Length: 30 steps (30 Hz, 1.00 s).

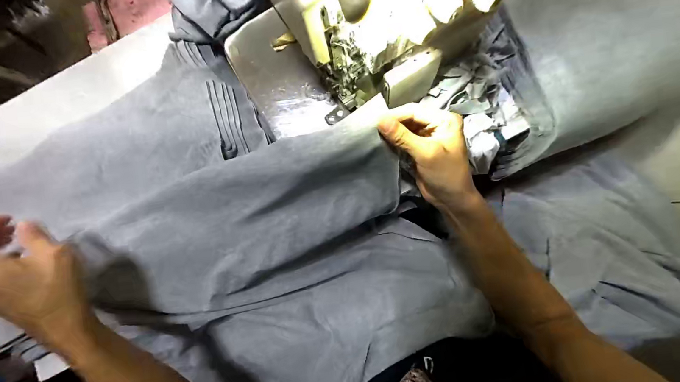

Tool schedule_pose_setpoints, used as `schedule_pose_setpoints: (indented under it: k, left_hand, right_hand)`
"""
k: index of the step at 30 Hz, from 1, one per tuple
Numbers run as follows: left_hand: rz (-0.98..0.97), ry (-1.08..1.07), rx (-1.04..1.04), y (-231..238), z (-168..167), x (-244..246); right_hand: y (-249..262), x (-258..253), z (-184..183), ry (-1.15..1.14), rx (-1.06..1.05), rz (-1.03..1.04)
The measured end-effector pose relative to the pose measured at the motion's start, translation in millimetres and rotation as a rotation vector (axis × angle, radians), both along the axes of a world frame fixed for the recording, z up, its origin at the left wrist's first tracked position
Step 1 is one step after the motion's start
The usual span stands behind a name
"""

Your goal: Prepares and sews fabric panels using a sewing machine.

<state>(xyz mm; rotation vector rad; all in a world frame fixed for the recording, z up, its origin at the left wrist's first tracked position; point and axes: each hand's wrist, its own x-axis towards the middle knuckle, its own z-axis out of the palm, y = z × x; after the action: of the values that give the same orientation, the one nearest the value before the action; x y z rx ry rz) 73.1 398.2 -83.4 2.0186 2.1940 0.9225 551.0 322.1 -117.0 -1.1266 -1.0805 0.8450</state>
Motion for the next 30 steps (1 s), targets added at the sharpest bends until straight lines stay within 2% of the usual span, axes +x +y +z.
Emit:
schedule_pose_setpoints:
  k: [3,5,7,9,12,16,21,30]
  left_hand:
    - [-0.376,-0.194,0.048,-10.7,28.4,121.1]
    - [-0.662,-0.228,0.054,-15.3,36.6,193.3]
    - [-0.885,-0.181,0.046,-17.1,41.1,248.6]
    - [-1.000,-0.166,-0.025,-17.7,41.3,280.7]
    - [-0.996,-0.216,-0.110,-19.3,37.8,295.6]
    - [-0.880,-0.346,-0.094,-24.1,36.1,297.1]
    - [-0.767,-0.334,-0.016,-33.3,32.2,300.0]
    - [-0.714,-0.369,-0.025,-28.8,25.9,303.0]
  right_hand:
    - [1.4,-1.1,0.5,-0.023,0.063,-0.010]
    - [2.3,-0.9,1.2,-0.046,0.123,-0.012]
    - [2.7,-0.5,3.0,-0.068,0.174,-0.007]
    - [1.8,0.1,6.3,-0.071,0.191,-0.004]
    - [-0.3,0.9,7.9,-0.063,0.187,-0.007]
    - [-2.9,1.7,7.7,-0.072,0.130,-0.008]
    - [-4.9,-0.6,11.4,-0.168,0.063,-0.033]
    - [1.7,-3.8,7.4,-0.218,0.098,-0.145]
